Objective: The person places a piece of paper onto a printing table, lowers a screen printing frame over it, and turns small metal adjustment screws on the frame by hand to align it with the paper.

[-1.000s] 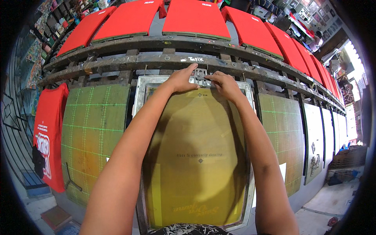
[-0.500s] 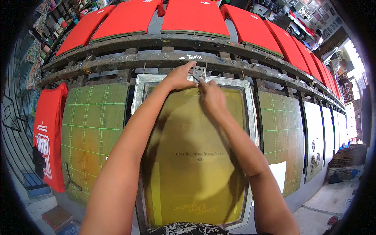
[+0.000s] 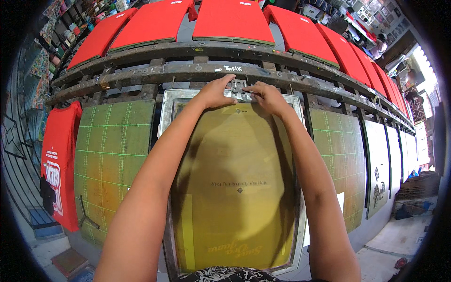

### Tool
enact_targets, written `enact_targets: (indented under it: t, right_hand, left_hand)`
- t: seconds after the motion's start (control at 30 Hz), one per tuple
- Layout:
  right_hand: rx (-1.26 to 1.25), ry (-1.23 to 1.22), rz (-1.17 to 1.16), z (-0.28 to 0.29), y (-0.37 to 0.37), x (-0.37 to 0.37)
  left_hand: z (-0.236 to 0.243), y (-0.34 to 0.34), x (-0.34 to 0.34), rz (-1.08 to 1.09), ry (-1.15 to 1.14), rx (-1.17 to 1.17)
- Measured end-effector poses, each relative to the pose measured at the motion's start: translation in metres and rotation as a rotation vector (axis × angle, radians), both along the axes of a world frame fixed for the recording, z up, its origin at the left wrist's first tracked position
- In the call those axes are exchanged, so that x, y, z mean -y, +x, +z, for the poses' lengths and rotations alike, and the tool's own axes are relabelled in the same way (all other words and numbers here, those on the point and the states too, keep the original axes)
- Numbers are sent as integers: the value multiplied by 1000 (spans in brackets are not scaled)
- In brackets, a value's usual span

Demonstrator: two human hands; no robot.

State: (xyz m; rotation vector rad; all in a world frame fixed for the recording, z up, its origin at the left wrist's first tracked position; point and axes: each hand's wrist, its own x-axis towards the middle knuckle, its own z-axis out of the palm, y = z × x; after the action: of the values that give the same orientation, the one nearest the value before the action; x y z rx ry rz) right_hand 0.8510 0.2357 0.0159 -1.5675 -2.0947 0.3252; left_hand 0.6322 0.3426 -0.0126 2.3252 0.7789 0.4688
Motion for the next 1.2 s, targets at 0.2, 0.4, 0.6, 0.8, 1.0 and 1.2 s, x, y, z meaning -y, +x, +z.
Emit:
enact_targets:
  t: [0.2, 0.4, 0.6, 0.8, 1.0, 1.2]
  right_hand:
    - [-69, -68, 44, -3, 12, -12]
    - [1, -31, -180, -13, -20, 14]
    - [172, -144, -600, -11, -119, 44]
    - [74, 84, -359, 8, -48, 36]
    - [50, -6, -52, 2, 2, 6]
    - [-73, -13, 0, -7, 5, -5]
  left_hand:
    - [-4, -1, -3, -1, 22, 32]
    - [-4, -3, -2, 2, -1, 19]
    - [-4, -2, -6, -12, 14, 24]
    - [-5, -5, -1, -4, 37, 22]
    - [-1, 0, 2, 11, 39, 15]
    - [-3, 0, 0, 7, 68, 28]
